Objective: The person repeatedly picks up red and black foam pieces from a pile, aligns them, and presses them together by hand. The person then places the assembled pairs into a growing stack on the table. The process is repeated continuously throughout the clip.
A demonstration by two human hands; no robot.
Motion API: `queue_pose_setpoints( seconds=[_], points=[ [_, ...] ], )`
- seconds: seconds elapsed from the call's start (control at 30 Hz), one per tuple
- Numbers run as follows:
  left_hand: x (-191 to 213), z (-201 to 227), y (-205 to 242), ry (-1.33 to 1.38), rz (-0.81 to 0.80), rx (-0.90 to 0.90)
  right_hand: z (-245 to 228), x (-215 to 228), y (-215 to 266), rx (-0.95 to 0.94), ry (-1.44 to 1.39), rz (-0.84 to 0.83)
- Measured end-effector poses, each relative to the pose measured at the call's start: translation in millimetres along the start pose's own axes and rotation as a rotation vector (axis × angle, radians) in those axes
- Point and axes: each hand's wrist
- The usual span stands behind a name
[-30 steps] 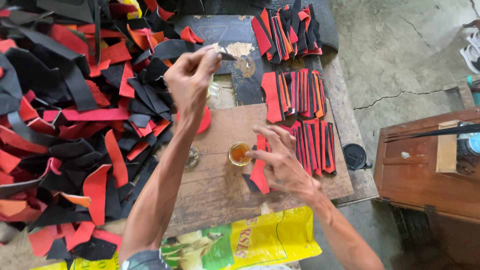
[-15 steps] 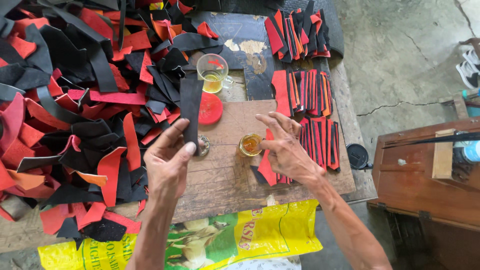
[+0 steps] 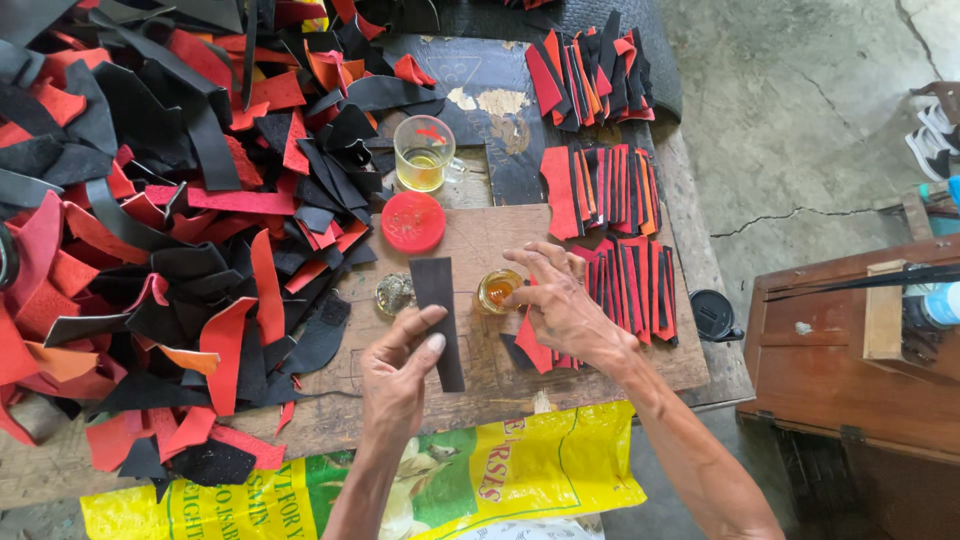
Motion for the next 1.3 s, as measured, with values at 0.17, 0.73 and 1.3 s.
queue_pose_setpoints(
  seconds=[0.17, 0.73, 1.3],
  points=[
    [-8.1, -1.8, 9.7, -0.187, -0.075, -0.033, -1.0, -1.4, 0.7, -0.009, 0.053, -0.003],
    [-35.2, 1.8, 8.6, 0.017, -0.230, 0.020, -28.8, -2.7, 31.0, -0.095, -0.417, 0.416],
    [-60.0, 9.6, 10.2, 0.012, -0.357, 0.009, -57.2, -26.6, 39.4, -0.039, -0.568, 0.452]
  ],
)
Point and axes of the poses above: each hand's wrist, its own y-axis away from the middle knuckle, its own x-axis out of the back of the hand, z = x × y, and after that the axes turned 2 degrees about y, right-handed
